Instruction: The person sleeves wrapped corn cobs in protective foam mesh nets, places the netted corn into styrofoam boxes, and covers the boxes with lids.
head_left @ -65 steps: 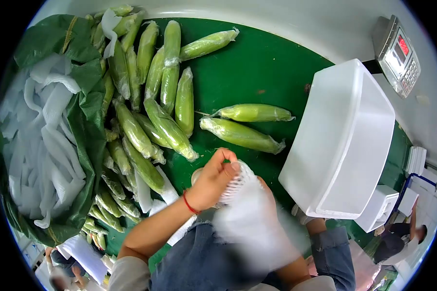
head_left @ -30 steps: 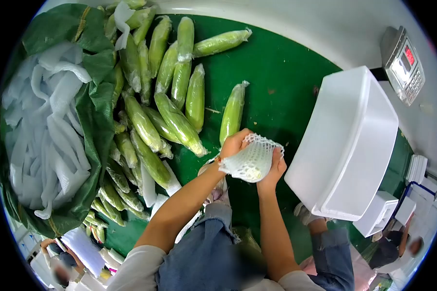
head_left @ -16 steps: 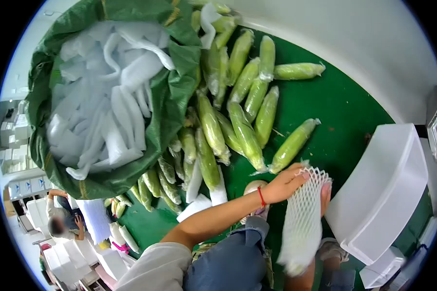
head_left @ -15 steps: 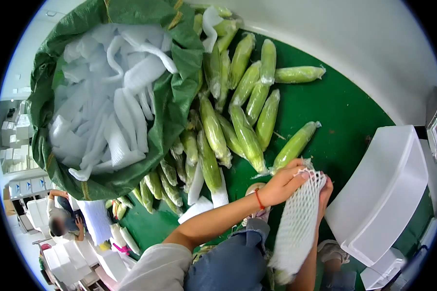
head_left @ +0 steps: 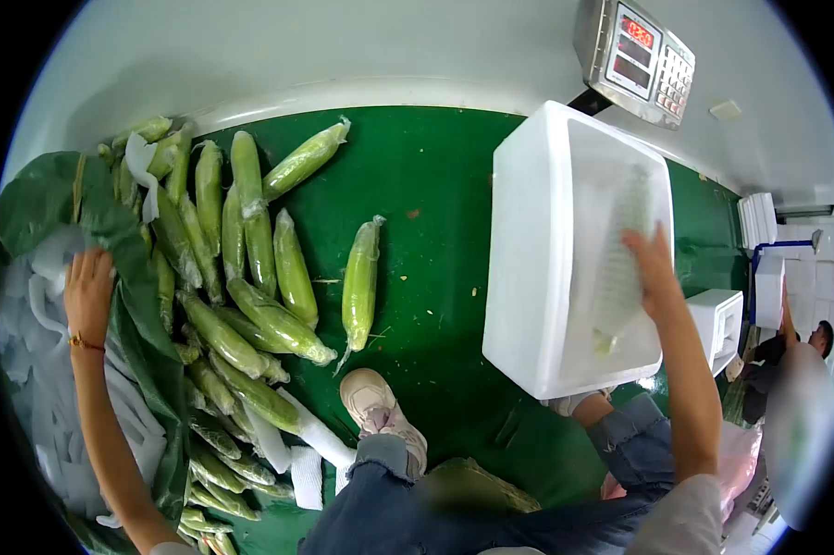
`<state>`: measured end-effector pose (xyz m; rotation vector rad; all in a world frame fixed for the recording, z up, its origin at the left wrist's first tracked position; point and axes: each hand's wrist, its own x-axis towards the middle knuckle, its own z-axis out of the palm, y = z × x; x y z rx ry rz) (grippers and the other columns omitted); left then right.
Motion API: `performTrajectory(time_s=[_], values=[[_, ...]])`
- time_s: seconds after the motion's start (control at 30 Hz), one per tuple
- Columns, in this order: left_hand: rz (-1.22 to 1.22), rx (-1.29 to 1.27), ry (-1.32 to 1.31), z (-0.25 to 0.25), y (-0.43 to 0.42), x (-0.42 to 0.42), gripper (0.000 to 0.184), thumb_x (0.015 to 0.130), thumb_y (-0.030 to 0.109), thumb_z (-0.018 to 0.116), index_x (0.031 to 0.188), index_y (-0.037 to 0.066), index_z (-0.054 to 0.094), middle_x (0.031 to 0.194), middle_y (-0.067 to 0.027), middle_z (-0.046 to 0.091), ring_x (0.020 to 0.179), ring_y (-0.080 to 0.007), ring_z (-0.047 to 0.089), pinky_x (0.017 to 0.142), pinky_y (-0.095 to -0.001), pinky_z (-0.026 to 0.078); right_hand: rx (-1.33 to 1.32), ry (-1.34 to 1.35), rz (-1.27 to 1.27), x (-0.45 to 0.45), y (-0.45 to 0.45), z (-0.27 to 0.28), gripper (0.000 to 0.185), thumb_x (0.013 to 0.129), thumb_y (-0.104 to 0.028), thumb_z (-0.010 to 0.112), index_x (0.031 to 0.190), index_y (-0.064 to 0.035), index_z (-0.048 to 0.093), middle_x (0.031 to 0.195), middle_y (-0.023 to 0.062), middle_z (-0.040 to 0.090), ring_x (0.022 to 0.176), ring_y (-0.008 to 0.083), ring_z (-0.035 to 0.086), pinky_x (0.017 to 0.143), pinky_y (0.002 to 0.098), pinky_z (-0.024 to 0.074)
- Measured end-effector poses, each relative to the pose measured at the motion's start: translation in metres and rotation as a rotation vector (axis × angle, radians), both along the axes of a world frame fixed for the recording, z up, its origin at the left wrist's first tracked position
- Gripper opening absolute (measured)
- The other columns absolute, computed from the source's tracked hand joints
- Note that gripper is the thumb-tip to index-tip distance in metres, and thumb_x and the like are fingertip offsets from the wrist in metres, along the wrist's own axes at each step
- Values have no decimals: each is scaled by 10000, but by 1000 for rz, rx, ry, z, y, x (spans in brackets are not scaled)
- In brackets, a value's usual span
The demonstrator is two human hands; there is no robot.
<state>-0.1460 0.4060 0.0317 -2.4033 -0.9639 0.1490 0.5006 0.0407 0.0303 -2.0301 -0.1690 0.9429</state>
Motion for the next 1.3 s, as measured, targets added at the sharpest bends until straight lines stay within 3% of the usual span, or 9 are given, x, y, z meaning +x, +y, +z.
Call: performTrajectory(time_s=[0.23, 0.3, 0.37, 0.47, 0.57, 0.73, 1.1, 1.23, 1.3], values=[[-184, 154, -447, 86, -59, 126, 469, 905, 15, 555, 1346, 160, 488, 1087, -59, 620, 873, -157, 628, 725, -248, 516, -315, -932, 636, 22, -21, -99, 635, 855, -228, 619, 1372, 8, 335, 1279, 224, 466, 1135, 324, 490, 985, 436, 399], [78, -424, -1060, 92, -93, 133, 354, 904, 20, 568, 1253, 71, 527, 1048, -73, 618, 870, -161, 618, 735, -254, 512, -271, -1431, 774, -6, 1, -44, 628, 866, -194, 609, 1403, -16, 336, 1361, 225, 410, 1140, 322, 482, 964, 428, 409], [-185, -1184, -1667, 66, -145, 163, 186, 846, 109, 673, 983, 50, 561, 970, -118, 609, 830, -170, 610, 698, -258, 507, 228, -851, 447, -64, 16, 18, 590, 897, -197, 562, 1406, -17, 326, 1121, 146, 540, 971, 215, 549, 868, 334, 465], [-131, -1862, -1517, 19, -222, 231, 205, 812, 24, 685, 972, 59, 562, 1092, -136, 568, 985, -213, 577, 798, -322, 486, 445, 288, 445, -156, 5, 37, 601, 902, -214, 570, 1407, -38, 298, 1145, 117, 528, 998, 205, 558, 845, 339, 484], [-275, -1079, -1147, -29, -267, 270, 166, 864, -20, 588, 987, 61, 513, 1138, -168, 511, 1106, -273, 515, 880, -357, 442, 373, 911, 276, -228, -8, 6, 614, 906, -230, 579, 1408, -59, 269, 1170, 88, 516, 1024, 194, 567, 822, 344, 503], [523, -2004, -1724, -93, -321, 239, 197, 881, 59, 592, 1064, 23, 529, 1036, -124, 559, 944, -232, 581, 793, -322, 474, 212, 661, 367, -270, -39, -68, 165, 951, -171, 458, 925, -33, 543, 860, 17, 525, 808, 115, 497, 723, 261, 405], [-89, -951, -1178, -84, -308, 207, 137, 819, 119, 654, 913, 24, 625, 955, -125, 633, 918, -301, 631, 791, -375, 505, 226, 281, 553, -299, -31, -88, 174, 923, -160, 512, 947, 11, 493, 1047, 71, 477, 958, 141, 454, 811, 251, 383], [814, -1829, -1955, -108, -322, 200, 75, 902, 105, 600, 935, 58, 552, 841, -20, 564, 825, -103, 547, 708, -263, 470, 363, 559, 260, -284, -43, -116, 164, 924, -225, 543, 871, -76, 500, 881, 25, 515, 827, 138, 514, 764, 272, 422], [583, -2480, -1394, -110, -327, 184, 200, 915, 150, 609, 1079, 72, 527, 916, 16, 580, 854, -58, 528, 730, -229, 465, 434, 1081, -247, -283, -3, -99, 236, 953, -352, 520, 860, -137, 493, 816, 13, 513, 718, 132, 510, 616, 290, 444]])
